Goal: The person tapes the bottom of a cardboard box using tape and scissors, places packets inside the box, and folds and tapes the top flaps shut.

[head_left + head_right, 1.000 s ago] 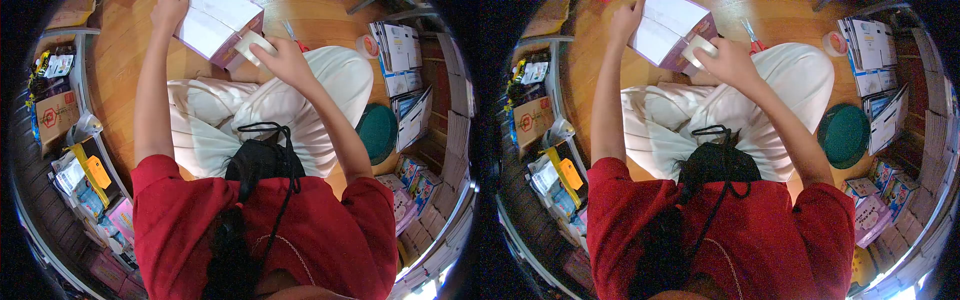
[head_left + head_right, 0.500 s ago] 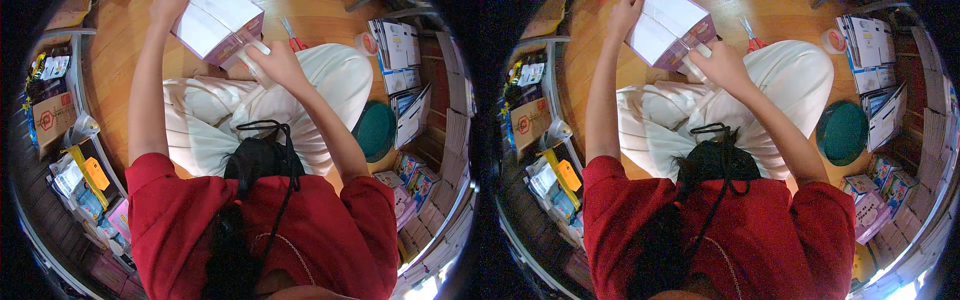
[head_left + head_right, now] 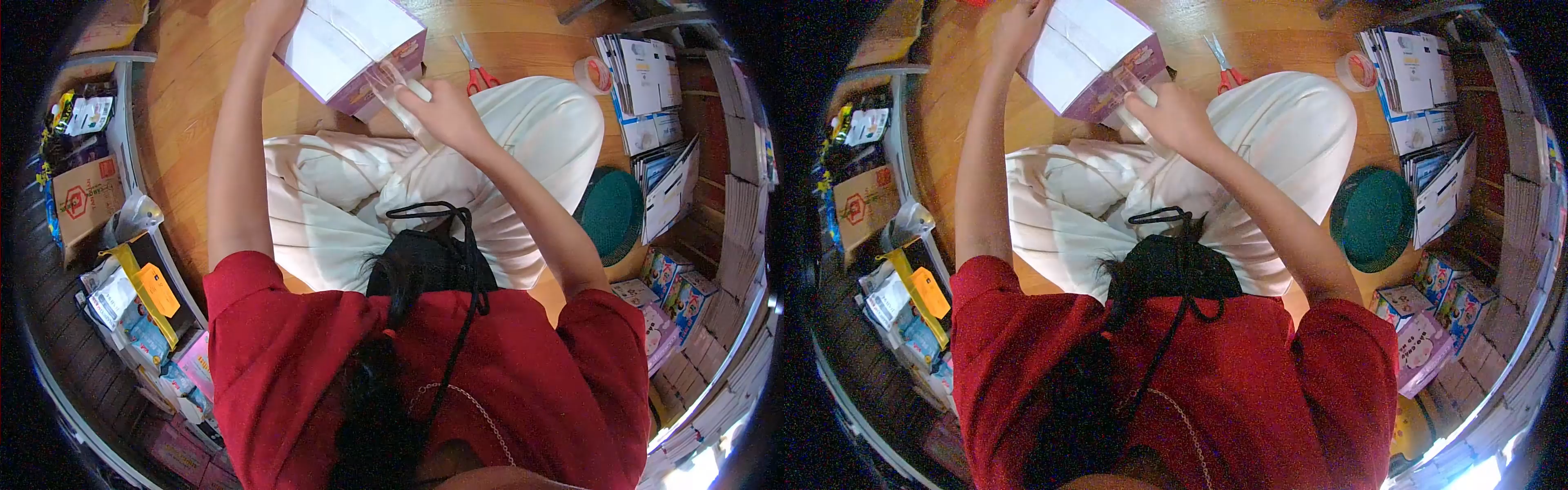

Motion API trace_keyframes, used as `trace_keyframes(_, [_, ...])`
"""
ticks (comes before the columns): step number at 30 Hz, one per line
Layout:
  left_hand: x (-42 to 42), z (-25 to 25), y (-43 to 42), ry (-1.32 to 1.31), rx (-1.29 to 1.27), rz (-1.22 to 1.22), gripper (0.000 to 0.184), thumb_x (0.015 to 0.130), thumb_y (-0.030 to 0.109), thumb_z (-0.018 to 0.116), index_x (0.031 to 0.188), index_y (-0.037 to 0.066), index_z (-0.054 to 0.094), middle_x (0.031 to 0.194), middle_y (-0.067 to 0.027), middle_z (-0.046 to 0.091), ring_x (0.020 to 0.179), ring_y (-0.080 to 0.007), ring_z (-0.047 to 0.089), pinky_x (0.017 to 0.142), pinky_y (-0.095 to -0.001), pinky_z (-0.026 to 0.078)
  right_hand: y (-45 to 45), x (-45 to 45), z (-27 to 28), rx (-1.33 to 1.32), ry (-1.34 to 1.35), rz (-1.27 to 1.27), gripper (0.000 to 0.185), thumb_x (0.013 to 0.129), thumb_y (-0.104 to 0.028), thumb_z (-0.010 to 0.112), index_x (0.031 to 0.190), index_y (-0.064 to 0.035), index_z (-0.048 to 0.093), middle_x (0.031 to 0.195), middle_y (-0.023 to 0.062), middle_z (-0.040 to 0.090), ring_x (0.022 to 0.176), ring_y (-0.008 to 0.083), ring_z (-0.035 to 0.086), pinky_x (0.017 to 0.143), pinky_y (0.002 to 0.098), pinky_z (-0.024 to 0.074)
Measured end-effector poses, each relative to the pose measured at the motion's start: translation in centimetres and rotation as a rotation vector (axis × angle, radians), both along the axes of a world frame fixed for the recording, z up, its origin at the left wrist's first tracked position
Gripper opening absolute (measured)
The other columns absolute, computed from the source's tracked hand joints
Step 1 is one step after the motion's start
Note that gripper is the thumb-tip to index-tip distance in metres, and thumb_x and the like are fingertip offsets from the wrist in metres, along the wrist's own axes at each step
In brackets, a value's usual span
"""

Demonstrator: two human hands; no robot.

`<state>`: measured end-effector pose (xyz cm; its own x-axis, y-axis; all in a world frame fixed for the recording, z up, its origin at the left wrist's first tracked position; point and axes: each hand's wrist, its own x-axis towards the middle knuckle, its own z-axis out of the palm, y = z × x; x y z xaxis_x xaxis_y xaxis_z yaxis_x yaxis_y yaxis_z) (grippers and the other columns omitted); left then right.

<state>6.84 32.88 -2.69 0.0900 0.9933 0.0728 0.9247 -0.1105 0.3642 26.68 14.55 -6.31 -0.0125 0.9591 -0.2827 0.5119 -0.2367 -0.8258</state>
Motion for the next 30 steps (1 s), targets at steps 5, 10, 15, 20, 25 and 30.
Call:
trace_keyframes(5, [-8.9, -4.3, 4.6, 0.318, 0.741, -0.408, 0.043, 0.091, 0.037, 0.042, 0.116, 0.004, 0.054, 0.103, -0.0202, 0.061, 0.091, -0.0375, 0.059, 0.078, -0.0430, 0.046, -0.7, -0.4, -0.3, 0.015, 0.109, -0.055, 0.046, 0.077, -0.041, 0.056, 0.075, 0.0044, 0.063, 0.069, 0.0226, 0.062, 0.067, 0.0354, 0.062, 0.065, 0.0399, 0.0469])
trace_keyframes(10, [0.8, 3.8, -18.4, -0.512, -0.033, 0.352, 0.051, 0.092, 0.034, 0.044, 0.135, 0.009, 0.031, 0.083, -0.0116, 0.062, 0.070, -0.0205, 0.061, 0.065, -0.0321, 0.047, -1.3, -0.8, -1.5, 0.035, 0.129, -0.067, 0.042, 0.082, -0.037, 0.057, 0.083, 0.0045, 0.063, 0.067, 0.0157, 0.062, 0.062, 0.0225, 0.061, 0.061, 0.0331, 0.0454])
trace_keyframes(15, [5.0, -2.5, -22.4, -0.873, -0.203, 0.166, 0.072, 0.091, 0.028, 0.049, 0.143, 0.016, 0.001, 0.076, -0.0102, 0.062, 0.069, -0.0161, 0.059, 0.064, -0.0263, 0.046, -2.7, -1.4, -1.4, 0.054, 0.223, -0.130, 0.040, 0.084, -0.035, 0.055, 0.083, 0.0048, 0.062, 0.070, 0.0188, 0.062, 0.066, 0.0274, 0.061, 0.063, 0.0353, 0.0457])
trace_keyframes(20, [5.7, -3.0, -22.0, -1.173, -0.270, 0.106, 0.089, 0.086, 0.008, 0.058, 0.142, 0.018, -0.010, 0.083, -0.0103, 0.059, 0.068, -0.0111, 0.053, 0.059, -0.0231, 0.044, -3.5, -2.5, -0.5, 0.146, 0.299, -0.219, 0.042, 0.085, -0.036, 0.053, 0.081, 0.0055, 0.060, 0.075, 0.0240, 0.061, 0.073, 0.0375, 0.061, 0.066, 0.0397, 0.0459])
trace_keyframes(25, [5.1, -2.8, -21.7, -1.158, -0.276, 0.078, 0.096, 0.083, 0.004, 0.059, 0.141, 0.019, -0.015, 0.088, -0.0092, 0.056, 0.063, -0.0100, 0.049, 0.053, -0.0221, 0.041, -3.9, -2.7, -0.3, 0.061, 0.166, -0.136, 0.043, 0.087, -0.034, 0.051, 0.098, 0.0076, 0.051, 0.083, 0.0273, 0.060, 0.080, 0.0406, 0.060, 0.069, 0.0416, 0.0461])
trace_keyframes(30, [3.6, -1.4, -21.3, -1.124, -0.464, 0.166, 0.098, 0.083, 0.005, 0.061, 0.141, 0.024, -0.016, 0.081, -0.0061, 0.052, 0.064, -0.0123, 0.049, 0.052, -0.0245, 0.042, -1.4, 2.9, -2.8, 0.406, -0.420, -0.034, 0.030, 0.087, -0.025, 0.049, 0.098, 0.0028, 0.051, 0.083, 0.0264, 0.060, 0.084, 0.0385, 0.060, 0.074, 0.0402, 0.0466])
